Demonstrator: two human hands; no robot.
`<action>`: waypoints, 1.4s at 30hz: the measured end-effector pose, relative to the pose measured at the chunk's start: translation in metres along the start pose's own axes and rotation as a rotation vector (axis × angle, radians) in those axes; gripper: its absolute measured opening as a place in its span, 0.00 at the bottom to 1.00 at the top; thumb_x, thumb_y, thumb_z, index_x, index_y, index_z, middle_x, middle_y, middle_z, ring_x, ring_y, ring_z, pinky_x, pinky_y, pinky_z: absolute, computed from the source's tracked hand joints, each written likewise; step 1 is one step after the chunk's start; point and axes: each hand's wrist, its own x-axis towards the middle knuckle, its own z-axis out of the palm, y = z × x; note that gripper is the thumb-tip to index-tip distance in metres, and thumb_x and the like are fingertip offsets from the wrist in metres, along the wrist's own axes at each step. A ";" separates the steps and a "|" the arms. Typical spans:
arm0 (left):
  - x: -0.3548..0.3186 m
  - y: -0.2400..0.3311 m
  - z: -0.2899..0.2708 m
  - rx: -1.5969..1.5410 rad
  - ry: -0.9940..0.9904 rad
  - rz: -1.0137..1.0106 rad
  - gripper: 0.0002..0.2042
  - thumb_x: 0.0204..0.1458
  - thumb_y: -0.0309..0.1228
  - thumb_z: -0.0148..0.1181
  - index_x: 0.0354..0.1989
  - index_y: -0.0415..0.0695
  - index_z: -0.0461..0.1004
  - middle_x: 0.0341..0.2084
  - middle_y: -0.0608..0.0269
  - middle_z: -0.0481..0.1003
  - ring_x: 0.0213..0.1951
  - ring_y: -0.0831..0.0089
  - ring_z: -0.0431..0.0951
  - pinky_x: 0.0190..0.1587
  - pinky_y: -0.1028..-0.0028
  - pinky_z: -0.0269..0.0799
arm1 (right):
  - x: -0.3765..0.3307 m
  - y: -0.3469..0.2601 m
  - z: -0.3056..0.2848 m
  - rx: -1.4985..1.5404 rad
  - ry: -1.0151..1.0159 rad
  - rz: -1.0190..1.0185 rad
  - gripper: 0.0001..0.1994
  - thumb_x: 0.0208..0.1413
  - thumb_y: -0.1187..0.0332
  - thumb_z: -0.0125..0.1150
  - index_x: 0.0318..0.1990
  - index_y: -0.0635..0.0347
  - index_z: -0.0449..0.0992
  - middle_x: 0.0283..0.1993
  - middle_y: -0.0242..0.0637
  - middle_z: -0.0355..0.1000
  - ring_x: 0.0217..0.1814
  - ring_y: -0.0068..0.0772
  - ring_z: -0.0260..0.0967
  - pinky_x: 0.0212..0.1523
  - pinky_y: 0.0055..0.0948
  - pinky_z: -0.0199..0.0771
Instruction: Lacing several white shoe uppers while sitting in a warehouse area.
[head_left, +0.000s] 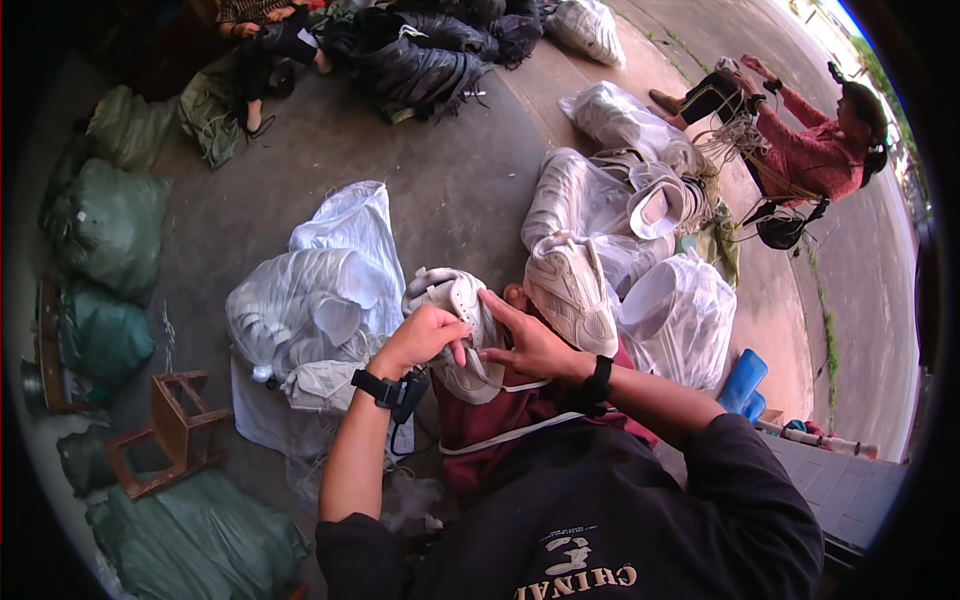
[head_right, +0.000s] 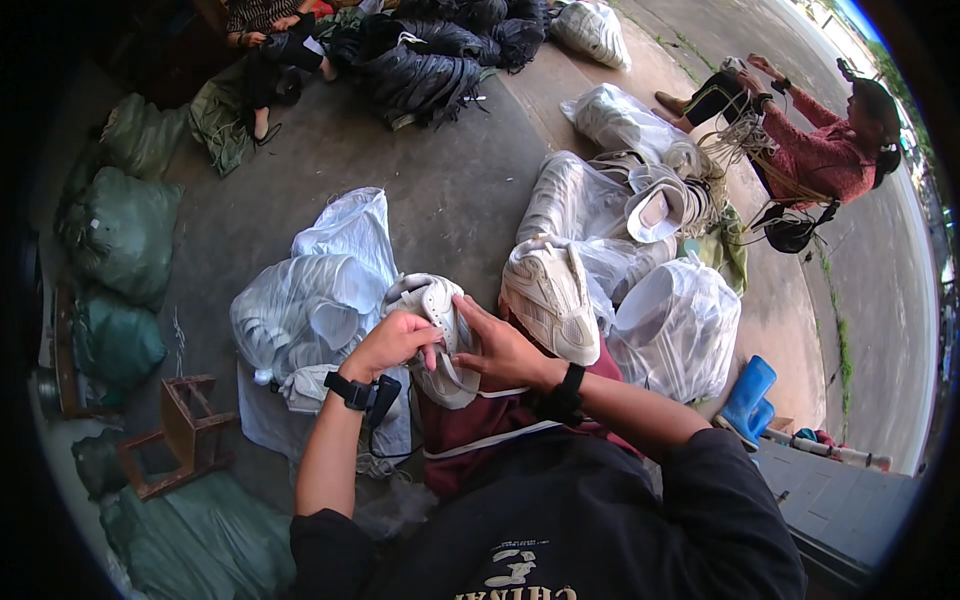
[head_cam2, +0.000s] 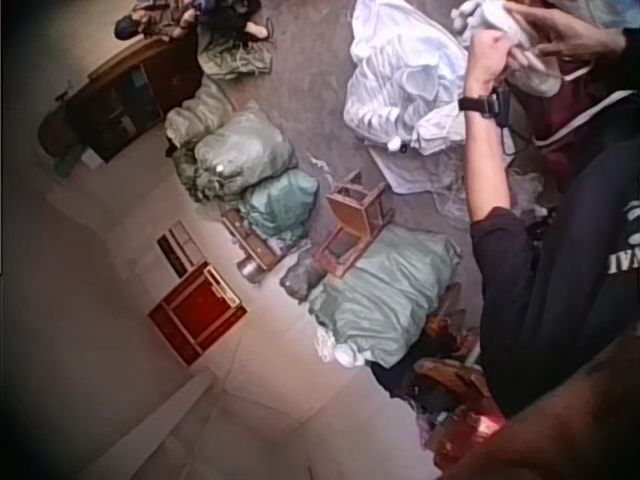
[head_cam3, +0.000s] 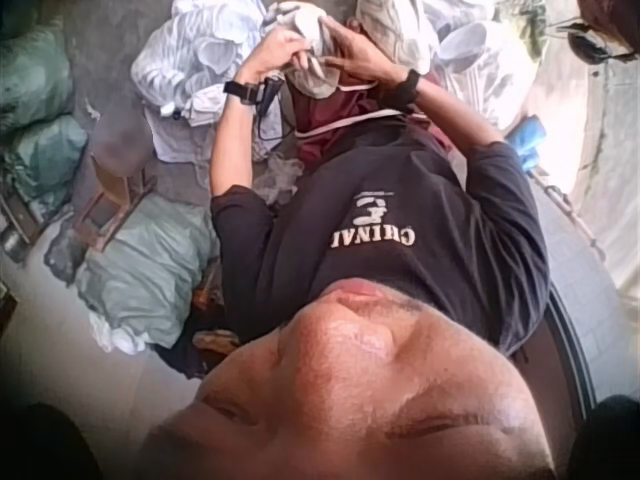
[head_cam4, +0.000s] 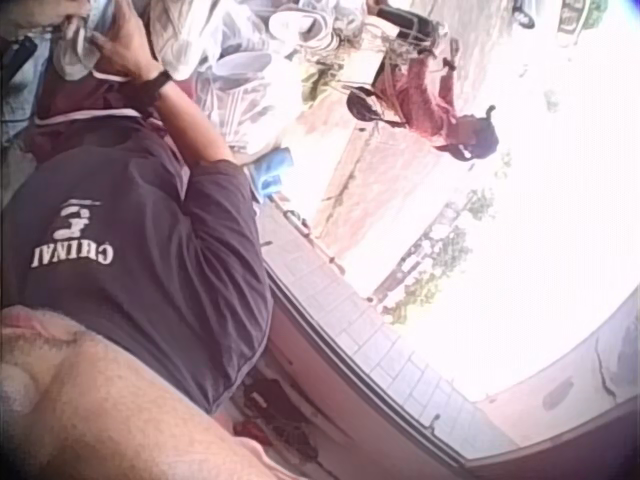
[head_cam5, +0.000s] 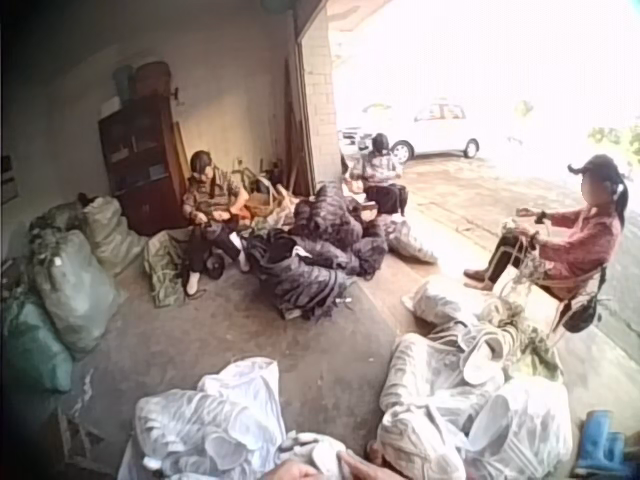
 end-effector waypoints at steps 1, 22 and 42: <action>0.000 -0.001 0.001 0.001 0.000 0.029 0.12 0.58 0.33 0.52 0.31 0.39 0.79 0.17 0.66 0.77 0.18 0.88 0.64 0.23 0.84 0.57 | 0.000 0.002 0.003 0.000 0.000 -0.001 0.44 0.46 0.71 0.67 0.69 0.63 0.46 0.69 0.58 0.47 0.73 0.49 0.43 0.69 0.35 0.51; -0.009 0.007 -0.002 0.015 -0.102 -0.057 0.10 0.54 0.29 0.53 0.37 0.36 0.78 0.18 0.66 0.76 0.21 0.83 0.72 0.29 0.81 0.64 | 0.013 -0.001 -0.006 0.168 0.044 0.135 0.41 0.49 0.61 0.66 0.66 0.68 0.50 0.55 0.58 0.67 0.56 0.44 0.69 0.56 0.32 0.67; -0.012 0.005 0.020 0.156 0.113 -0.024 0.08 0.46 0.18 0.48 0.30 0.36 0.74 0.14 0.65 0.72 0.17 0.75 0.74 0.20 0.76 0.65 | 0.026 -0.034 0.003 -0.294 0.128 -0.075 0.40 0.41 0.62 0.65 0.63 0.67 0.58 0.57 0.58 0.63 0.59 0.58 0.62 0.60 0.42 0.62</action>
